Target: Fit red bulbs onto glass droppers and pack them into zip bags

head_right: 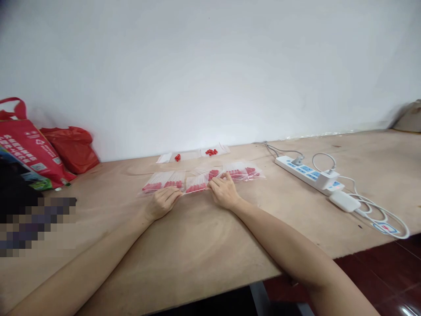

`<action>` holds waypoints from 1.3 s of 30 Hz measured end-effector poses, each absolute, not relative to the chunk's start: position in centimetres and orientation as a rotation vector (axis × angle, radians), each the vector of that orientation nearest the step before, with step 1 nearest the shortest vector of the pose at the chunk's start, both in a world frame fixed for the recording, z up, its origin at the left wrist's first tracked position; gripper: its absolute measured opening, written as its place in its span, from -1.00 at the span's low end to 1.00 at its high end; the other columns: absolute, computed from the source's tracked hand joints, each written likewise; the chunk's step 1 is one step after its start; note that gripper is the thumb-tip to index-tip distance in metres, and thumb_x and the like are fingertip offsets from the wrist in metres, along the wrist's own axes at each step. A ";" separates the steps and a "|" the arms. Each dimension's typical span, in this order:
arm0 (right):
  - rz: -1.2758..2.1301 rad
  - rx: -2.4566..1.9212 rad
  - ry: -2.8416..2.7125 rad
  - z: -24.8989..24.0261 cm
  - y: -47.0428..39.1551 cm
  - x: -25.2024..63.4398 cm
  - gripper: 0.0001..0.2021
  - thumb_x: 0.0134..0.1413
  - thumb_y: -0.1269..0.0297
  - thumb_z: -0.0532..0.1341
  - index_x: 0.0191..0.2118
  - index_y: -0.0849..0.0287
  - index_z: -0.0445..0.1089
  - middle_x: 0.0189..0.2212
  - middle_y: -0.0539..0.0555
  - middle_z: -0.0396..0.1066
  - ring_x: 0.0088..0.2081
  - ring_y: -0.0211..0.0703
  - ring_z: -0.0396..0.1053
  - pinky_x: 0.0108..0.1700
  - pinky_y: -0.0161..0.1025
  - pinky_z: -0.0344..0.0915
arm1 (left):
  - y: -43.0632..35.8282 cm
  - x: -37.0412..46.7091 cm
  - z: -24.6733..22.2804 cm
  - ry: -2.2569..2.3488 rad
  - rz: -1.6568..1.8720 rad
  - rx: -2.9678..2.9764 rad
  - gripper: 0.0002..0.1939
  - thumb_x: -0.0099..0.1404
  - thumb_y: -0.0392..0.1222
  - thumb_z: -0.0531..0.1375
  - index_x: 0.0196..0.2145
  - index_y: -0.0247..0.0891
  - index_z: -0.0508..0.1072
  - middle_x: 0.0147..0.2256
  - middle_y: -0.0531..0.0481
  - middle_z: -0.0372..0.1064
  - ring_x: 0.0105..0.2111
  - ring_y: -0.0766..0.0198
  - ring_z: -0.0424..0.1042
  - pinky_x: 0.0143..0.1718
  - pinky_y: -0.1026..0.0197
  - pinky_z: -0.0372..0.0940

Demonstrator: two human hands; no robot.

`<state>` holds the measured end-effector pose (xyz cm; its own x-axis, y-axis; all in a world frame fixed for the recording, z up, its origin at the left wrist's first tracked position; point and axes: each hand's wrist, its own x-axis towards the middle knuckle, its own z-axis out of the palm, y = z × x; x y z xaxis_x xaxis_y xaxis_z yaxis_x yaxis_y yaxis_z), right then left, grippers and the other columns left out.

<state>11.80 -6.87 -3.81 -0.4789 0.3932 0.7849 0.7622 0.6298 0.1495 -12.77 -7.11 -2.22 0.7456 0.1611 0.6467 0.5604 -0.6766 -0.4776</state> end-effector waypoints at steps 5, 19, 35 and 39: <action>-0.578 -0.902 -2.184 -3.6 -7.2 11.8 -0.78 0.16 0.27 -0.02 -0.37 0.23 0.31 -0.42 0.08 0.37 -0.38 -0.23 0.23 -0.26 -0.23 -0.05 | -7.3 -12.7 -2.4 -0.591 -0.762 -2.274 -0.77 0.29 -0.30 -0.01 -0.44 -0.29 0.39 -0.47 -0.04 0.43 -0.39 0.26 0.45 -0.30 0.23 0.37; -0.814 -0.561 -2.075 -3.2 -5.7 10.7 -0.77 0.12 0.49 -0.03 -0.23 0.18 0.34 -0.40 0.06 0.37 -0.39 -0.28 0.24 -0.16 -0.22 0.10 | -6.0 -16.3 -1.7 -1.033 -0.866 -2.400 -0.68 0.15 -0.08 0.12 -0.19 -0.33 0.40 -0.20 -0.20 0.41 -0.15 0.08 0.37 -0.11 0.04 0.27; -0.135 -1.652 -2.194 -3.1 -1.7 7.1 -0.69 -0.07 0.47 0.04 -0.13 0.21 0.26 -0.16 0.22 0.22 -0.19 -0.02 0.22 -0.20 -0.14 0.13 | -4.3 -17.4 -2.7 -0.906 -0.691 -2.525 -0.74 0.27 -0.28 -0.03 -0.37 -0.24 0.46 -0.32 -0.03 0.48 -0.23 0.23 0.43 -0.08 0.02 0.22; -0.083 -1.816 -2.125 -2.6 -2.9 6.2 -0.69 -0.02 0.37 0.03 -0.09 0.12 0.22 -0.14 0.23 0.19 -0.15 0.09 0.20 -0.23 -0.05 0.14 | -5.0 -16.5 -2.3 -0.840 -0.777 -2.528 -0.76 0.25 -0.30 -0.01 -0.39 -0.25 0.44 -0.36 -0.03 0.47 -0.31 0.26 0.44 -0.10 0.05 0.25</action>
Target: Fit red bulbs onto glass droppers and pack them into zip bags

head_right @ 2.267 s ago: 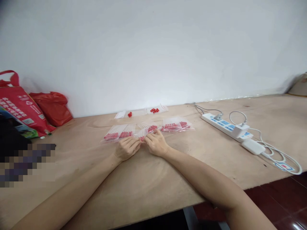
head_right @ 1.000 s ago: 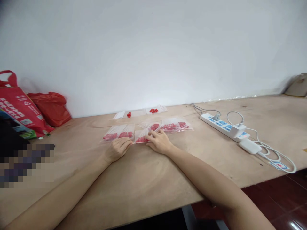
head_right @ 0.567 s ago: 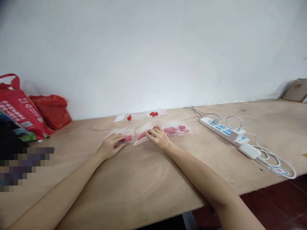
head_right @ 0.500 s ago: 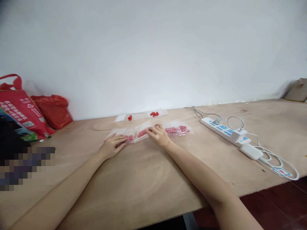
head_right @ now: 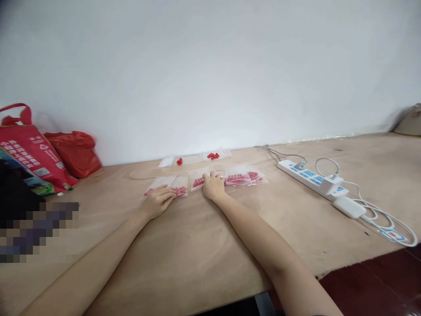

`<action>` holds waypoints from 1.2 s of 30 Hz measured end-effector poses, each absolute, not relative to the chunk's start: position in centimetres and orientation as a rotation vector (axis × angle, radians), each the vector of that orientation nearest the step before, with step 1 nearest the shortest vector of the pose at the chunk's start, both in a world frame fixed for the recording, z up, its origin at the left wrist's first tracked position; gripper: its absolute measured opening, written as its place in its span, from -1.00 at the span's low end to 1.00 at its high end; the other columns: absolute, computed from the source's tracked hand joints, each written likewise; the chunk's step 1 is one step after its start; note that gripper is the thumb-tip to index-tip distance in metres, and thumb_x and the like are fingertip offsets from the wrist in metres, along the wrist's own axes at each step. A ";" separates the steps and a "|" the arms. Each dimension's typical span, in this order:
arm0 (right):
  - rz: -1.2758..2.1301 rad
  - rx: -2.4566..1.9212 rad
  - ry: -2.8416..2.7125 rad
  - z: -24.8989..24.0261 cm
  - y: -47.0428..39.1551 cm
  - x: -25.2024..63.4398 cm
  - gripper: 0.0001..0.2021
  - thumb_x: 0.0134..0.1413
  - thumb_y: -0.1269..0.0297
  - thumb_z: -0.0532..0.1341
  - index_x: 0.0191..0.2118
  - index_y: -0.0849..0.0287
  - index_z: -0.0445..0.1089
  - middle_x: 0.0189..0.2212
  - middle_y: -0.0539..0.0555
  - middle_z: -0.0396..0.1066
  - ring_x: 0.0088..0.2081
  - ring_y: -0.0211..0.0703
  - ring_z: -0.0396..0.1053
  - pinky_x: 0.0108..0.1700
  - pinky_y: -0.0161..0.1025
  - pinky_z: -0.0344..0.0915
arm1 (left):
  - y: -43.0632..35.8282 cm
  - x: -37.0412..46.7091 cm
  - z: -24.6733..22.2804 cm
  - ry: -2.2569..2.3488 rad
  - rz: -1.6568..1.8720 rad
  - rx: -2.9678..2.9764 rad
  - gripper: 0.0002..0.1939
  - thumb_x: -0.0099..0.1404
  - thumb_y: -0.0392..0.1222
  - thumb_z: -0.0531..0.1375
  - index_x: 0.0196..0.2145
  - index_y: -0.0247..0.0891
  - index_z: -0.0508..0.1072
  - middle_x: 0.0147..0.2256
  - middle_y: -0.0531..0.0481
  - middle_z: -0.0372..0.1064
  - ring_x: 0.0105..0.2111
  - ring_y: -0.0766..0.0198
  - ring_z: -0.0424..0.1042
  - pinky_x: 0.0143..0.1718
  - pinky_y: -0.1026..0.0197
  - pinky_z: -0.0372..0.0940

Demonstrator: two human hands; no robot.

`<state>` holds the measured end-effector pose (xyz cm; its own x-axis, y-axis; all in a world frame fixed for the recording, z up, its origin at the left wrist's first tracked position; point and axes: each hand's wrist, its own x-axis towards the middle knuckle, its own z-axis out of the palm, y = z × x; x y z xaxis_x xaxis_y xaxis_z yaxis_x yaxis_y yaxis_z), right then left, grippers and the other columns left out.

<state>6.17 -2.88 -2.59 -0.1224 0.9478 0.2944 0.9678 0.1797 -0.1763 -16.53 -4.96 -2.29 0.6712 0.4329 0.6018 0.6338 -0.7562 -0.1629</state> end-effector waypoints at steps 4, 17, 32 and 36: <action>-0.007 -1.842 -2.080 -2.2 -3.2 5.3 -0.71 -0.01 0.28 0.05 -0.12 0.18 0.27 -0.14 0.26 0.17 -0.12 0.10 0.18 -0.19 -0.05 0.13 | -6.7 -15.3 -1.8 -0.732 -0.864 -2.612 -0.80 0.20 -0.34 0.01 -0.47 -0.29 0.41 -0.44 -0.06 0.44 -0.37 0.26 0.43 -0.22 0.15 0.32; 0.231 -0.917 -1.947 -3.0 -6.7 7.7 -0.78 0.08 0.32 0.03 -0.16 0.21 0.27 -0.20 0.15 0.17 -0.18 -0.20 0.24 -0.13 -0.20 0.22 | -12.4 -12.2 -1.8 -0.550 -0.977 -2.695 -0.86 0.16 -0.38 0.05 -0.44 -0.26 0.38 -0.44 0.02 0.45 -0.48 0.38 0.44 -0.50 0.39 0.28; -0.375 -0.560 -2.363 -3.7 -11.1 12.4 -0.77 0.14 0.37 -0.04 -0.37 0.17 0.36 -0.44 0.06 0.35 -0.49 -0.32 0.27 -0.43 -0.36 0.21 | -11.7 -8.9 -2.2 -0.576 -1.122 -2.851 -0.89 0.21 -0.35 0.05 -0.34 -0.24 0.35 -0.36 -0.03 0.44 -0.38 0.34 0.45 -0.38 0.35 0.36; -0.431 -0.535 -2.424 -3.6 -11.1 12.4 -0.75 0.12 0.40 -0.03 -0.47 0.17 0.34 -0.50 0.04 0.34 -0.51 -0.31 0.25 -0.43 -0.34 0.18 | -12.0 -9.6 -1.8 -0.582 -1.023 -2.953 -0.69 0.10 -0.14 0.20 -0.19 -0.26 0.32 -0.22 -0.12 0.41 -0.20 0.19 0.41 -0.19 0.20 0.35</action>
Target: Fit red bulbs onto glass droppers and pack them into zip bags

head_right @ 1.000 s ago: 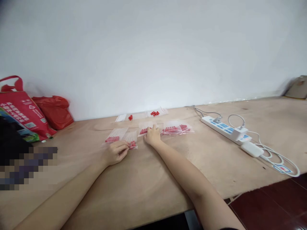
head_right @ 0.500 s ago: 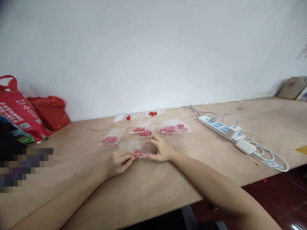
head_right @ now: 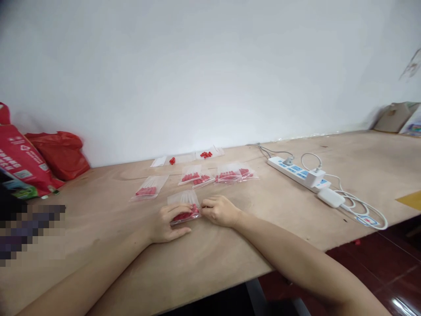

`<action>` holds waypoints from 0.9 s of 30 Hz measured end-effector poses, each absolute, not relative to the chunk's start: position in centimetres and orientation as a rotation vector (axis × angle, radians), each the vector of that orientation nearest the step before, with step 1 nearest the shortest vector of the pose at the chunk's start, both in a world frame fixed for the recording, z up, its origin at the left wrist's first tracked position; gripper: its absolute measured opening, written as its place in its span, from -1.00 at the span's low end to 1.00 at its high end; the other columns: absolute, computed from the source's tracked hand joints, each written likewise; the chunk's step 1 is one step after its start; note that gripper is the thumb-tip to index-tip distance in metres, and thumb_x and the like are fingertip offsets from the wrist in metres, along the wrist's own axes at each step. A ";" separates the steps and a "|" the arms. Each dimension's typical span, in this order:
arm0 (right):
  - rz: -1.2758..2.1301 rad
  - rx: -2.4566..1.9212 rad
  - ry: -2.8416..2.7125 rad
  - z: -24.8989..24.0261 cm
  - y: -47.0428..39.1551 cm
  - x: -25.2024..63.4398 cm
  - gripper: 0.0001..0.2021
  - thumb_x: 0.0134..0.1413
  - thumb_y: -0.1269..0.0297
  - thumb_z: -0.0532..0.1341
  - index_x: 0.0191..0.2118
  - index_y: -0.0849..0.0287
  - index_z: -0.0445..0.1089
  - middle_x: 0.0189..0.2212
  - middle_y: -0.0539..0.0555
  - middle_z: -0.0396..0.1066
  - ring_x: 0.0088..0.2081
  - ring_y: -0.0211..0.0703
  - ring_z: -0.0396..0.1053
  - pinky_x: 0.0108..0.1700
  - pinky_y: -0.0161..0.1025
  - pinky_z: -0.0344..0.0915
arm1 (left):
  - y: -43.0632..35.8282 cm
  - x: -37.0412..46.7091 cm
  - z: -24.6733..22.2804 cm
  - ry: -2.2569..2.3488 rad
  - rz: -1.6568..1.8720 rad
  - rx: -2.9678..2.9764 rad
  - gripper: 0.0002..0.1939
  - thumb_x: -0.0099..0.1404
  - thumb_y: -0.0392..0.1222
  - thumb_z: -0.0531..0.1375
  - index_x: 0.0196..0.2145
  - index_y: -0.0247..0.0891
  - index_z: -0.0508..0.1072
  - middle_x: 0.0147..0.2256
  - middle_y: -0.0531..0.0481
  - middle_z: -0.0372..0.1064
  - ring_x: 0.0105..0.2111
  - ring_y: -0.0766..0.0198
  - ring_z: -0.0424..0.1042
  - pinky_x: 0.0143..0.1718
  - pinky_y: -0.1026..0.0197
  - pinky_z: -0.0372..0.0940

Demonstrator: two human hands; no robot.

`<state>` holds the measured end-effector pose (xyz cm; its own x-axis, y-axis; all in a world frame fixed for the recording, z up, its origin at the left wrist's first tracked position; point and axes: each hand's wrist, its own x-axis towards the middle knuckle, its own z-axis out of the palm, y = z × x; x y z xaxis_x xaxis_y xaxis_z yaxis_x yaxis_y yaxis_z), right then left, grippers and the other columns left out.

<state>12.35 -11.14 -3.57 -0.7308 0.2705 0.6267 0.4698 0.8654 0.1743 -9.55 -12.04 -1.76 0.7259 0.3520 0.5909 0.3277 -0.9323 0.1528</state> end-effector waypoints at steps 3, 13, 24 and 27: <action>-0.350 -0.556 -2.409 -3.5 -11.4 12.2 -0.77 0.08 0.43 -0.02 -0.49 0.17 0.31 -0.47 0.04 0.33 -0.50 -0.31 0.24 -0.44 -0.35 0.18 | -12.2 -10.3 -1.7 0.645 1.021 2.932 -0.61 0.10 -0.15 0.21 -0.10 -0.27 0.29 -0.18 -0.13 0.39 -0.17 0.16 0.40 -0.17 0.16 0.34; 0.257 -0.553 -2.343 -2.5 -12.1 11.8 -0.88 0.08 0.47 -0.03 -0.42 0.17 0.16 -0.14 0.17 0.25 -0.20 -0.28 0.30 -0.21 -0.32 0.28 | -11.8 -11.3 -1.5 0.824 1.049 3.172 -0.67 0.16 -0.24 0.11 -0.08 -0.25 0.35 -0.16 -0.11 0.39 -0.17 0.13 0.39 -0.19 0.12 0.36; 0.105 -0.517 -2.378 -2.3 -12.2 12.0 -0.82 -0.03 0.59 -0.06 -0.41 0.17 0.16 -0.01 0.21 0.23 -0.03 -0.23 0.24 -0.12 -0.27 0.28 | -11.2 -11.2 -2.0 0.565 1.264 3.278 -0.52 0.25 -0.44 -0.10 0.11 -0.18 0.14 -0.07 -0.07 0.34 -0.01 0.17 0.26 -0.08 0.10 0.30; 0.065 -0.584 -2.341 -2.6 -10.9 12.4 -0.82 0.00 0.57 -0.07 -0.39 0.17 0.18 -0.02 0.20 0.24 -0.03 -0.24 0.24 -0.10 -0.24 0.27 | -9.4 -10.8 -2.3 0.603 1.230 3.225 -0.47 0.22 -0.51 -0.13 0.10 -0.18 0.14 -0.02 -0.06 0.29 0.06 0.17 0.18 -0.01 0.06 0.26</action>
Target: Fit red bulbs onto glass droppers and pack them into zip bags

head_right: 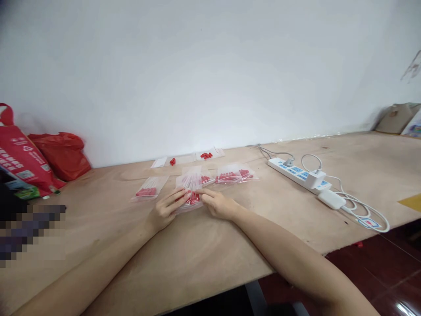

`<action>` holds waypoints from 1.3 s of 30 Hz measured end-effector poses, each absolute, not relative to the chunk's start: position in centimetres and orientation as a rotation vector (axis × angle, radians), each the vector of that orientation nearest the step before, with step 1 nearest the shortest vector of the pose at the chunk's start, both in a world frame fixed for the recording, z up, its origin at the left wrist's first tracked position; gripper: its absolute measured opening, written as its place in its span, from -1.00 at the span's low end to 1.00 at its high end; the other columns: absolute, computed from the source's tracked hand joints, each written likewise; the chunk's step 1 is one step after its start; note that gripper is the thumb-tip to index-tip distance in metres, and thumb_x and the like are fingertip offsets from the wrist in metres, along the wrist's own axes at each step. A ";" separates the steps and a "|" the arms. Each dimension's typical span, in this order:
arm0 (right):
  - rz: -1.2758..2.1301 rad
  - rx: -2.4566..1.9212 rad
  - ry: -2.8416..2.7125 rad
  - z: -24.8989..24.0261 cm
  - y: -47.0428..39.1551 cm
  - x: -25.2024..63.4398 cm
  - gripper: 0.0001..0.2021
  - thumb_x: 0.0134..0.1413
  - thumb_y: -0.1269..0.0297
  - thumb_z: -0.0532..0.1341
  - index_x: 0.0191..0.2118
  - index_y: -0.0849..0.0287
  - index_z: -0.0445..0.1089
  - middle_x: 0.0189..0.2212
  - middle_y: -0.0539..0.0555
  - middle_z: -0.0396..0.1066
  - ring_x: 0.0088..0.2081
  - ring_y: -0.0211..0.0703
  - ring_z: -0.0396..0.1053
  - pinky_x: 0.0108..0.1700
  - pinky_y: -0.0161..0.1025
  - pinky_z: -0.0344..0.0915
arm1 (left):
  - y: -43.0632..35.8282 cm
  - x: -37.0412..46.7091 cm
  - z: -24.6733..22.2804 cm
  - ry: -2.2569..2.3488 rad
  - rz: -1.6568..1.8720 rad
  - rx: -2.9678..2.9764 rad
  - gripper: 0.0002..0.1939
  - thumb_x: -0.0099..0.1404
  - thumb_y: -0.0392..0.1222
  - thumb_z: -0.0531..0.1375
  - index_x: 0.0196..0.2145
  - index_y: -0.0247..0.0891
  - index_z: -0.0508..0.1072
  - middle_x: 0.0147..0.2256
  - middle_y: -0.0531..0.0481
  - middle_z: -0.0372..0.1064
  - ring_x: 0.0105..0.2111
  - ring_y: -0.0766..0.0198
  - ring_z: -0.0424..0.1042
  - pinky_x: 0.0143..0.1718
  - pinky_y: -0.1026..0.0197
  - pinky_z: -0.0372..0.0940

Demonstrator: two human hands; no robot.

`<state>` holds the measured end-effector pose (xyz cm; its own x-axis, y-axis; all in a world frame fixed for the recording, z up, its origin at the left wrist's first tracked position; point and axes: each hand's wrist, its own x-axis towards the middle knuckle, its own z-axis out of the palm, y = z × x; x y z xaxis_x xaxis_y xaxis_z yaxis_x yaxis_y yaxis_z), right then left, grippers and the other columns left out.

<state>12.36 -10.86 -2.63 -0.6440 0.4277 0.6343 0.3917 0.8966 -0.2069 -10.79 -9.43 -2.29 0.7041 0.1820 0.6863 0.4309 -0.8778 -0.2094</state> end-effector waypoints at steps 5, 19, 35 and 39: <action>0.036 -0.731 -2.357 -3.4 -8.1 13.2 -0.84 0.06 0.52 -0.06 -0.35 0.19 0.20 -0.05 0.21 0.24 -0.06 -0.22 0.26 -0.12 -0.22 0.26 | -6.5 -10.0 -2.9 -0.620 -0.916 -2.705 -0.52 0.19 -0.48 -0.06 0.05 -0.21 0.24 0.00 -0.10 0.26 0.05 0.17 0.19 0.03 0.02 0.21; -0.142 -0.841 -2.370 -3.6 -7.6 13.5 -0.84 0.13 0.36 -0.04 -0.33 0.20 0.26 -0.41 0.09 0.29 -0.37 -0.23 0.27 -0.34 -0.30 0.22 | -6.9 -9.7 -2.9 -0.698 -1.087 -2.616 -0.84 0.23 -0.31 0.06 -0.31 -0.26 0.44 -0.35 -0.06 0.42 -0.31 0.25 0.42 -0.25 0.19 0.36; 0.220 -0.903 -1.945 -4.5 -8.4 11.1 -0.91 -0.14 0.32 0.26 -0.41 0.17 0.42 -0.42 0.05 0.27 -0.42 -0.28 0.25 -0.44 -0.33 0.26 | -6.9 -9.4 -3.1 -0.585 -1.059 -2.597 -0.82 0.27 -0.23 0.07 -0.36 -0.29 0.46 -0.40 -0.04 0.45 -0.39 0.30 0.42 -0.34 0.25 0.37; 0.097 -0.841 -1.988 -4.8 -8.2 10.9 -0.89 -0.10 0.44 0.20 -0.38 0.17 0.42 -0.41 0.06 0.27 -0.37 -0.26 0.27 -0.36 -0.32 0.27 | -6.9 -9.3 -3.2 -0.571 -1.088 -2.584 -0.84 0.26 -0.24 0.08 -0.35 -0.30 0.46 -0.40 -0.04 0.45 -0.39 0.30 0.42 -0.33 0.25 0.37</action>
